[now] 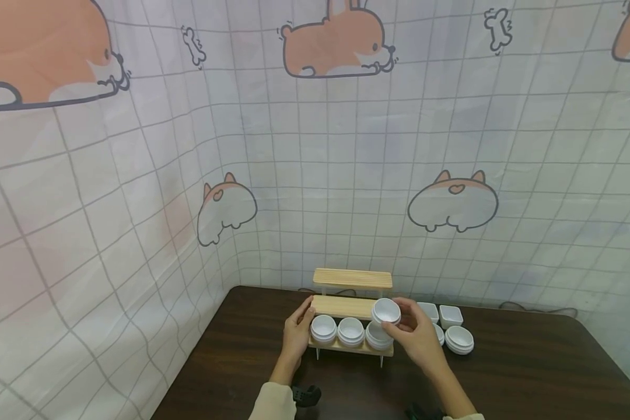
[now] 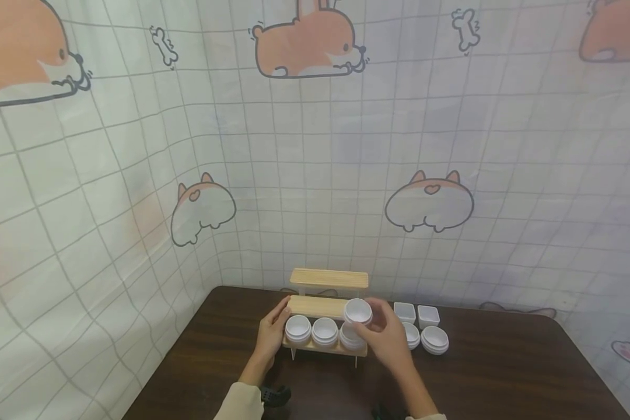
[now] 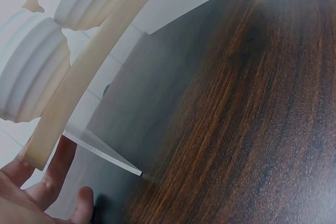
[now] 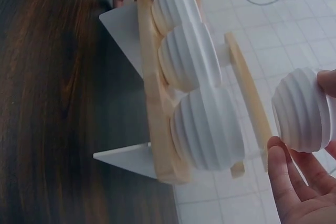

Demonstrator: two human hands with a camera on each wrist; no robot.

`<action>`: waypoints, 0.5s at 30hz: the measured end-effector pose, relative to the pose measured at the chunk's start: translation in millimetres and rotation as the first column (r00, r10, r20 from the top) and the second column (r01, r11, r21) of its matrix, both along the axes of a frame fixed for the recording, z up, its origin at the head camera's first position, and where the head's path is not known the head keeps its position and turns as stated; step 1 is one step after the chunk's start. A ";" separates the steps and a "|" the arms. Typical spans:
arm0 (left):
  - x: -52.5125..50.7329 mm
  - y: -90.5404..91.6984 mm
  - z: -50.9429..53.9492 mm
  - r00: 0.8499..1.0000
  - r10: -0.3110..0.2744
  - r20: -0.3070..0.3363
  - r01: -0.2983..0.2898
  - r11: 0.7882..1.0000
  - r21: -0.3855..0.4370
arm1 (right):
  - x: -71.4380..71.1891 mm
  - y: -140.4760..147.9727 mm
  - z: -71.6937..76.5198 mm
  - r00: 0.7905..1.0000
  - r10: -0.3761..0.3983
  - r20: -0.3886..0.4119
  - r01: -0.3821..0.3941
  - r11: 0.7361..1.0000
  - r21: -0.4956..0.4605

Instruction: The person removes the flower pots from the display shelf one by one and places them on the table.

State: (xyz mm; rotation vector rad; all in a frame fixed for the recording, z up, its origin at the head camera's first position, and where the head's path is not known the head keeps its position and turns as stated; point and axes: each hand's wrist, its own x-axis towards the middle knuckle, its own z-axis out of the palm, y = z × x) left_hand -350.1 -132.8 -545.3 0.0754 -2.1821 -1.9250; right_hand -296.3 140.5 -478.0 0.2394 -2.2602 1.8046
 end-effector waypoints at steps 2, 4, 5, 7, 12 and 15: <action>-0.1 -0.5 0.1 1.000 0.005 0.001 -0.005 1.000 -0.005 | 1.9 2.9 -1.4 1.000 -0.007 -0.001 0.007 1.000 0.000; -0.2 -0.9 0.3 1.000 0.007 0.002 -0.007 1.000 -0.006 | 3.8 5.7 -2.4 1.000 -0.011 -0.009 0.011 1.000 -0.003; -0.1 -0.9 0.4 1.000 0.006 0.003 -0.006 1.000 -0.010 | 4.7 7.2 -2.8 1.000 -0.012 -0.012 0.012 1.000 -0.008; -0.1 -0.8 0.2 1.000 0.004 0.006 -0.004 1.000 -0.012 | 6.5 10.1 -3.6 1.000 -0.018 -0.019 0.018 1.000 -0.008; 0.0 -0.6 -0.3 1.000 -0.002 0.010 0.002 1.000 -0.008 | 11.0 17.7 -5.9 0.999 -0.045 -0.021 0.044 0.999 -0.012; 0.0 -0.7 0.1 1.000 0.001 0.004 -0.001 1.000 -0.006 | 14.4 21.5 -6.6 0.998 -0.061 -0.034 0.060 0.998 -0.030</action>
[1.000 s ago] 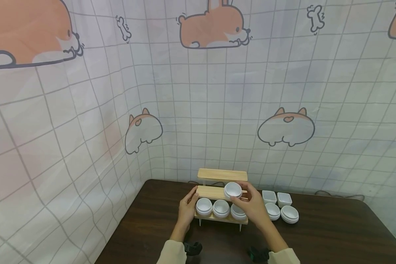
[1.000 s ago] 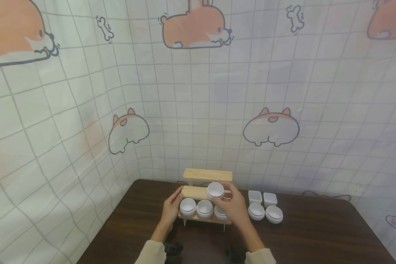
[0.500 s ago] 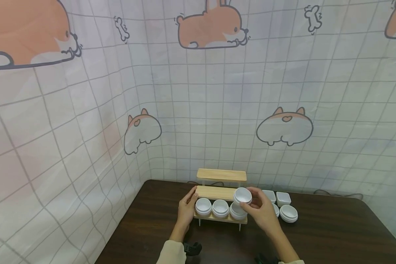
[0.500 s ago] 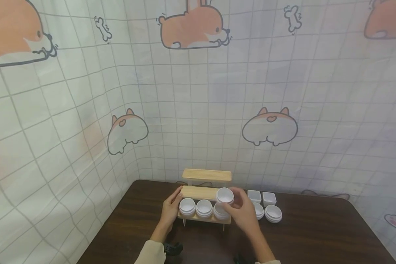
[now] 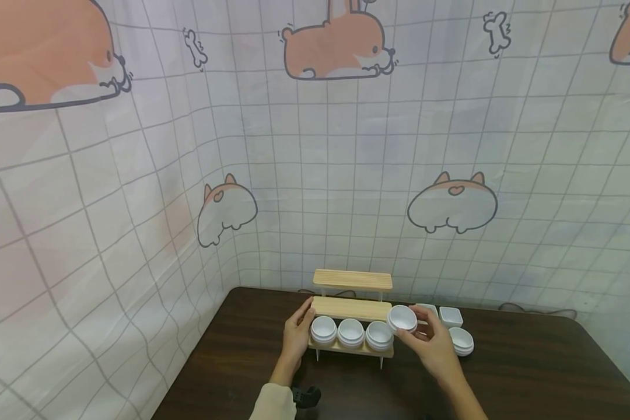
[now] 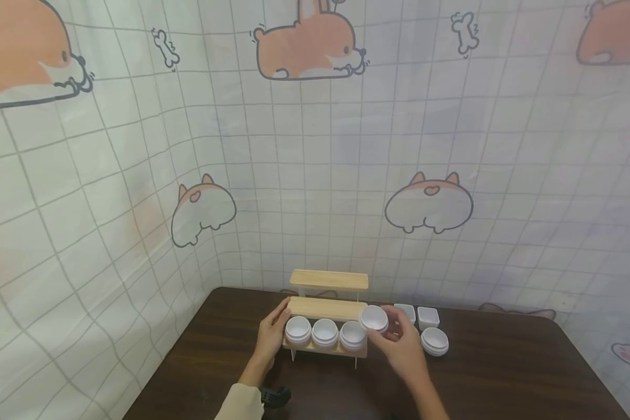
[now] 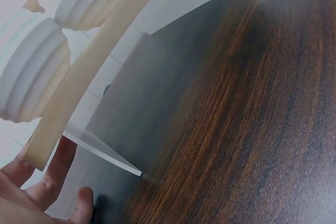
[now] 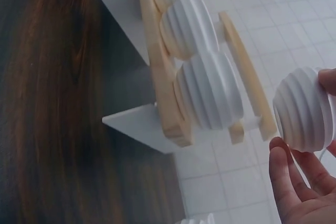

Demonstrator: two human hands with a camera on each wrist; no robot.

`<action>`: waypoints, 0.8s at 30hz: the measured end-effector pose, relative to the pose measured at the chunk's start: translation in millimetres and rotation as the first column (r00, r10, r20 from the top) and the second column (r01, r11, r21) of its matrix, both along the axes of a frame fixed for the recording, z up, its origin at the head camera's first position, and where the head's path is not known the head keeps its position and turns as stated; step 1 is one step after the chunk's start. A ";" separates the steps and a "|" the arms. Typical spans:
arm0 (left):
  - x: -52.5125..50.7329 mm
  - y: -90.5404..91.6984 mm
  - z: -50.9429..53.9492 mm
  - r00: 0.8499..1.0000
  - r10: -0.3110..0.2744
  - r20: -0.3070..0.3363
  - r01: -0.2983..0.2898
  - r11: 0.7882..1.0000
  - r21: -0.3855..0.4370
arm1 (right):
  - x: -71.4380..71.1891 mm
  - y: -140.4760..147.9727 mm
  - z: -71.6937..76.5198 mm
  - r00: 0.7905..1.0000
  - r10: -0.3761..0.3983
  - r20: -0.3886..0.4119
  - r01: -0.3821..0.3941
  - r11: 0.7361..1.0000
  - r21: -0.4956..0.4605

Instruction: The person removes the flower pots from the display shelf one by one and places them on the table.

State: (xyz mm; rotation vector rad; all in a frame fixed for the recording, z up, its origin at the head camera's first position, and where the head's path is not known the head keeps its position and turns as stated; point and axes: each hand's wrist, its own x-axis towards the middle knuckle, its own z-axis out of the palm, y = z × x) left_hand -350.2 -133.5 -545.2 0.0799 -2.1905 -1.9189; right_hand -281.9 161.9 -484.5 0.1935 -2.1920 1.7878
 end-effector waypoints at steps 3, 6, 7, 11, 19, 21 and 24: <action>0.2 0.1 0.1 1.000 0.003 -0.003 -0.003 1.000 -0.003 | 3.7 3.8 -1.9 1.000 -0.015 -0.023 0.014 1.000 -0.012; 0.2 0.1 0.1 1.000 -0.001 -0.005 0.001 1.000 0.001 | 6.1 8.5 -6.0 0.999 -0.027 -0.033 0.026 1.000 -0.007; 0.1 0.1 0.0 1.000 -0.003 -0.005 0.003 1.000 0.003 | 6.6 10.3 -7.8 0.999 -0.033 -0.031 0.033 0.999 -0.002; -0.2 0.3 -0.3 1.000 -0.003 -0.005 0.003 1.000 0.009 | 7.8 17.5 -15.5 0.998 -0.056 -0.011 0.056 0.998 0.005; -0.9 0.5 -0.9 1.000 0.004 -0.004 -0.004 1.000 0.011 | 11.6 27.8 -24.1 0.997 -0.079 0.016 0.079 0.997 -0.012; -1.1 0.5 -0.9 1.000 0.005 -0.002 -0.005 1.000 0.009 | 13.1 29.7 -26.2 0.997 -0.082 0.012 0.082 0.996 -0.027; -1.1 0.6 -0.6 1.000 0.006 0.000 -0.006 1.000 0.009 | 14.4 32.3 -30.1 0.996 -0.086 0.009 0.087 0.995 -0.044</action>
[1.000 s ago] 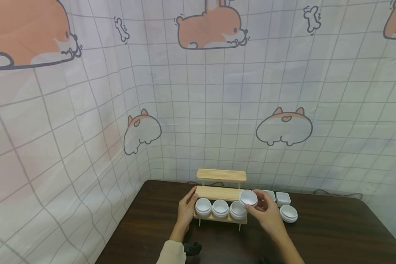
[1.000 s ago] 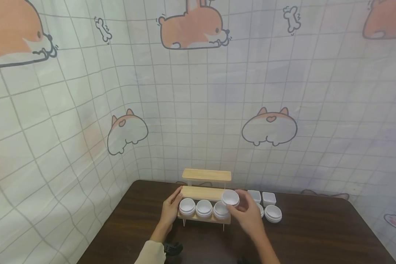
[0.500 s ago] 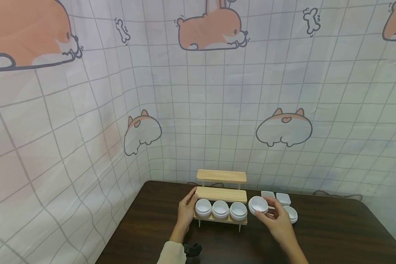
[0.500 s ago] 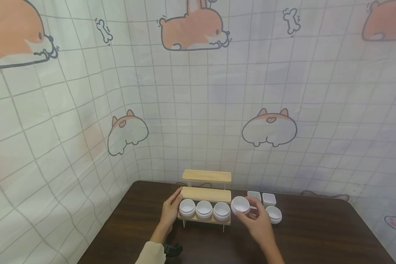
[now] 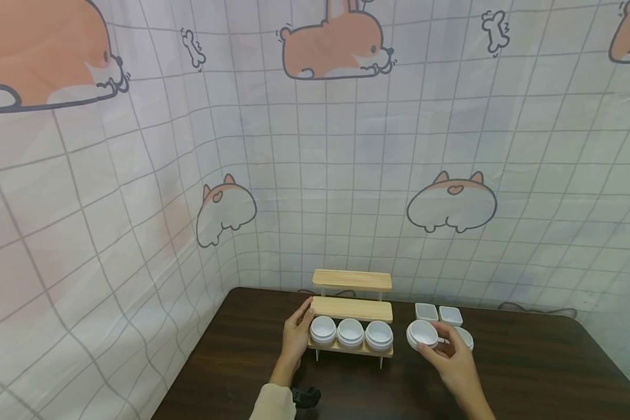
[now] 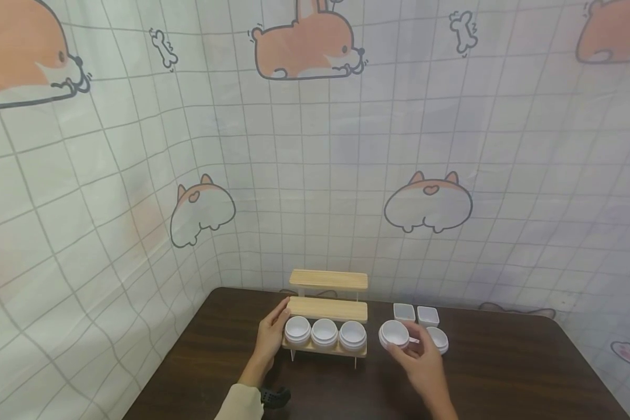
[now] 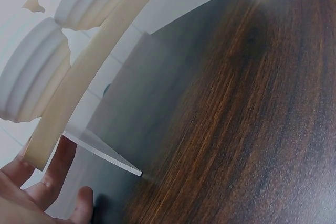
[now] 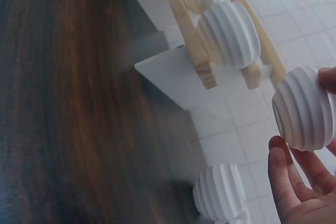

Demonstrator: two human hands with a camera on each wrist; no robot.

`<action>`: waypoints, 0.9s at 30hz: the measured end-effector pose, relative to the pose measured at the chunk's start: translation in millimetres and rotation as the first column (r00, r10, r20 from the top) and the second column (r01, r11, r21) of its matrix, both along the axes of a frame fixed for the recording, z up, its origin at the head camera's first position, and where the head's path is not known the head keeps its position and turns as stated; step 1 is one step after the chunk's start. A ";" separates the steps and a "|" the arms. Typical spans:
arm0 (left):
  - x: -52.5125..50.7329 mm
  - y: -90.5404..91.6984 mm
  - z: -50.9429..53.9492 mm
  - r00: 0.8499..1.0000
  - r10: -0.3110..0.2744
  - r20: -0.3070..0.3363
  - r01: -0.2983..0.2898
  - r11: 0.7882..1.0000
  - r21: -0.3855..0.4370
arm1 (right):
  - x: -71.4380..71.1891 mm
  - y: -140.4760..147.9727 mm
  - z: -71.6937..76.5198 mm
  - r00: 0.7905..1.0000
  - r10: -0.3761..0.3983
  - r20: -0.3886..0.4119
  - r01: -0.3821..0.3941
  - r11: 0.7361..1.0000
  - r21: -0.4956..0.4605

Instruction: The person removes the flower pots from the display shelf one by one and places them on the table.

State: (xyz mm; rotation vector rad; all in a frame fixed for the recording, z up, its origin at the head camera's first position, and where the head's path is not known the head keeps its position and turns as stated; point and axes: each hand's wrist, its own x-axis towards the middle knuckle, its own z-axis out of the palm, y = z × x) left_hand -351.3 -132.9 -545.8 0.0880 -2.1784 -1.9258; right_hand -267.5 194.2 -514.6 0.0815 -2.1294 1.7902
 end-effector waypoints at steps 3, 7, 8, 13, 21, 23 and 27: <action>0.1 0.3 -0.2 1.000 -0.002 -0.003 0.002 1.000 0.002 | 0.1 2.5 -4.5 1.000 -0.011 0.011 0.011 1.000 -0.002; 0.0 0.7 -0.5 1.000 -0.007 -0.005 0.007 1.000 0.000 | -0.3 5.4 -10.5 0.999 -0.021 0.032 0.020 1.000 0.010; -0.1 0.8 -0.5 1.000 -0.006 -0.004 0.006 1.000 0.000 | -0.4 6.1 -11.9 0.999 -0.021 0.035 0.021 1.000 0.013; 0.0 0.3 -1.0 1.000 -0.001 -0.005 0.001 1.000 0.003 | -1.3 9.1 -16.4 0.999 -0.021 0.042 0.020 1.000 0.019; -0.8 0.3 -2.3 1.000 -0.002 -0.008 0.002 1.000 -0.005 | 1.1 15.8 -21.3 0.995 -0.048 0.088 0.040 0.995 0.091; -0.4 0.1 -2.1 1.000 -0.004 -0.008 0.004 1.000 -0.004 | 1.8 16.7 -21.5 0.995 -0.050 0.091 0.041 0.994 0.100; -0.5 0.0 -1.5 1.000 -0.004 -0.004 0.004 1.000 -0.004 | 2.0 18.4 -23.2 0.993 -0.057 0.100 0.046 0.993 0.109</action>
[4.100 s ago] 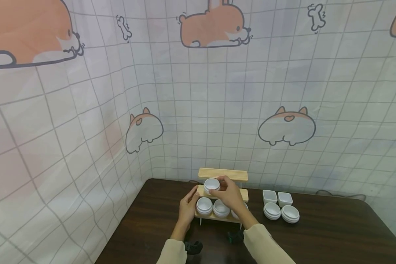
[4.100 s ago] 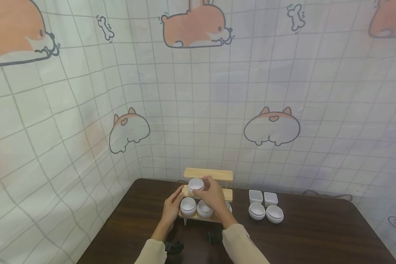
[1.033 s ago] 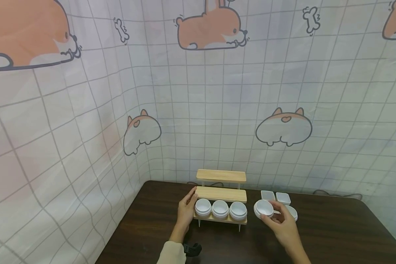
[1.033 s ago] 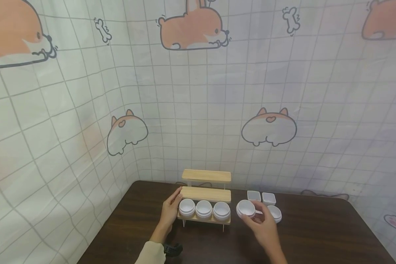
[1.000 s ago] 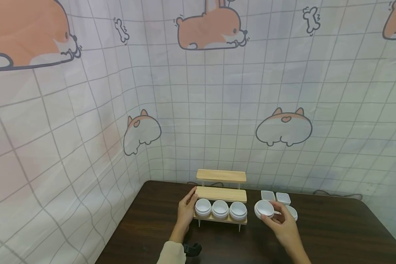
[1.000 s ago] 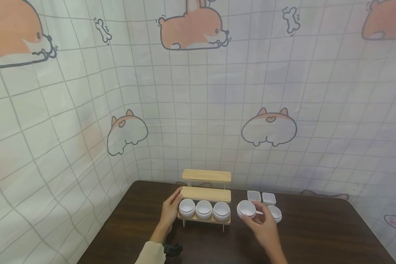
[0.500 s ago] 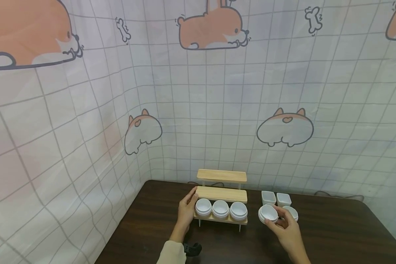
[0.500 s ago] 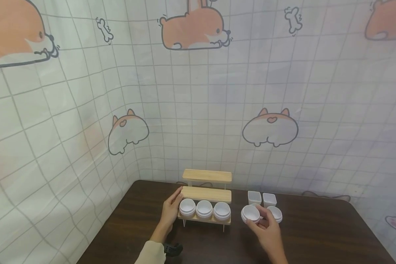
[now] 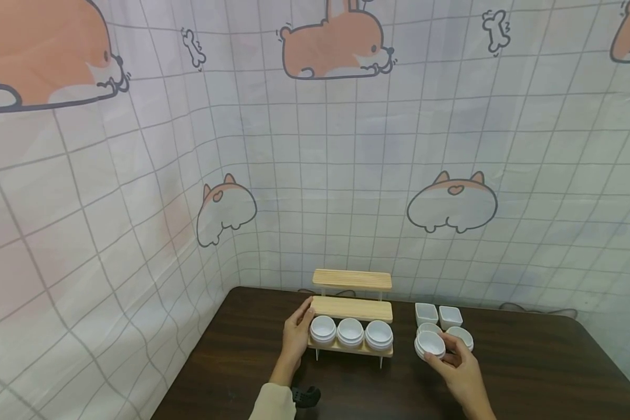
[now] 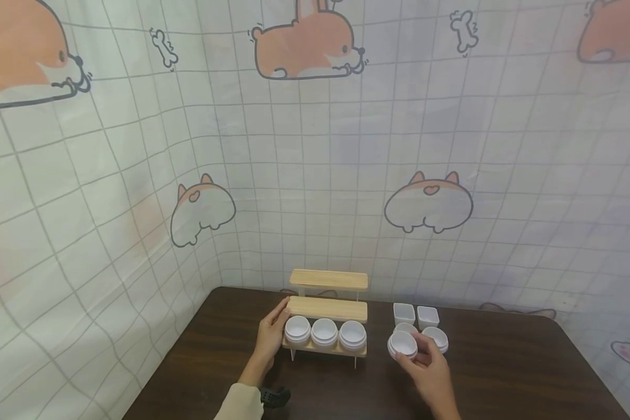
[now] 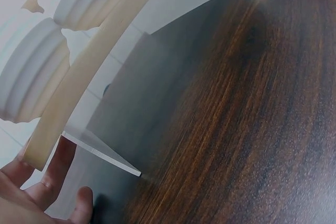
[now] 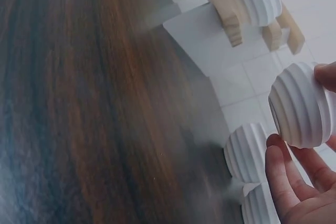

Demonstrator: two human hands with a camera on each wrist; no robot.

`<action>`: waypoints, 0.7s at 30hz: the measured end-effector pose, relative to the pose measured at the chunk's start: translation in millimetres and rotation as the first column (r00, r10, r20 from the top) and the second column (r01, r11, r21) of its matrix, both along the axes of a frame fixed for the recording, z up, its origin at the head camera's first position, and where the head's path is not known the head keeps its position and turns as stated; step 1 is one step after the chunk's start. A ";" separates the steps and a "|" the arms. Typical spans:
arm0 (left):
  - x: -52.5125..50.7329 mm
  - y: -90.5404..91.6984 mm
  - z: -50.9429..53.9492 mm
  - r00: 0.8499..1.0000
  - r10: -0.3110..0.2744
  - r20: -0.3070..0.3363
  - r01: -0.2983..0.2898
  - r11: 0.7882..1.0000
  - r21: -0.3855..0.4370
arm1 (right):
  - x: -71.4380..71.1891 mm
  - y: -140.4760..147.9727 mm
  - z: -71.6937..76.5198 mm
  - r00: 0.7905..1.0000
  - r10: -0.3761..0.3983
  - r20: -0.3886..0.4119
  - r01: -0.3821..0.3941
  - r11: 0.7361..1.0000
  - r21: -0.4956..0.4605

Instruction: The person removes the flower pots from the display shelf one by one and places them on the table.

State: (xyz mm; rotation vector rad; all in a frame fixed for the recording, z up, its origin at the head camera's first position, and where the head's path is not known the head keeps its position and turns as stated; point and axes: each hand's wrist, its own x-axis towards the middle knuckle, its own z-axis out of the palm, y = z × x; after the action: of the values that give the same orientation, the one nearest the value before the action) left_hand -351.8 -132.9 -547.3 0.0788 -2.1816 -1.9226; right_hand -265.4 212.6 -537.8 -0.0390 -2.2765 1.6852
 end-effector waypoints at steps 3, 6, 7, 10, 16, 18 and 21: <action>0.8 0.6 0.3 1.000 0.006 0.002 -0.006 1.000 0.001 | -0.4 2.2 -3.1 1.000 -0.006 0.005 0.006 1.000 0.006; 2.1 1.0 0.9 1.000 -0.001 -0.002 0.001 1.000 0.006 | -1.5 5.1 -7.4 1.000 -0.008 0.022 0.007 1.000 0.012; 2.5 0.9 1.1 1.000 -0.007 -0.005 0.007 1.000 0.011 | -2.1 5.9 -8.8 1.000 -0.007 0.030 0.007 1.000 0.011; 3.5 0.5 1.6 1.000 -0.021 -0.011 0.021 1.000 0.022 | -3.6 8.4 -12.9 0.998 -0.003 0.062 0.002 1.000 0.011; 4.0 -0.2 1.6 1.000 -0.020 -0.011 0.020 1.000 0.021 | -4.3 12.2 -18.5 0.994 -0.001 0.109 -0.001 1.000 0.023; 4.1 -0.2 1.8 1.000 -0.018 -0.001 0.018 1.000 0.016 | -3.8 13.1 -19.7 0.993 -0.003 0.117 -0.001 0.999 0.032; 4.1 -0.1 2.5 1.000 -0.014 0.010 0.014 1.000 0.012 | -2.7 14.4 -20.7 0.992 -0.007 0.125 0.001 0.999 0.048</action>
State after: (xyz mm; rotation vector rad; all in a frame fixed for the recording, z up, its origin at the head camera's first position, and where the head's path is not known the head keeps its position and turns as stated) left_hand -347.7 -133.0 -544.8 0.0759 -2.1829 -1.9475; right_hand -268.1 227.0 -558.5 -0.1428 -2.4052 1.6687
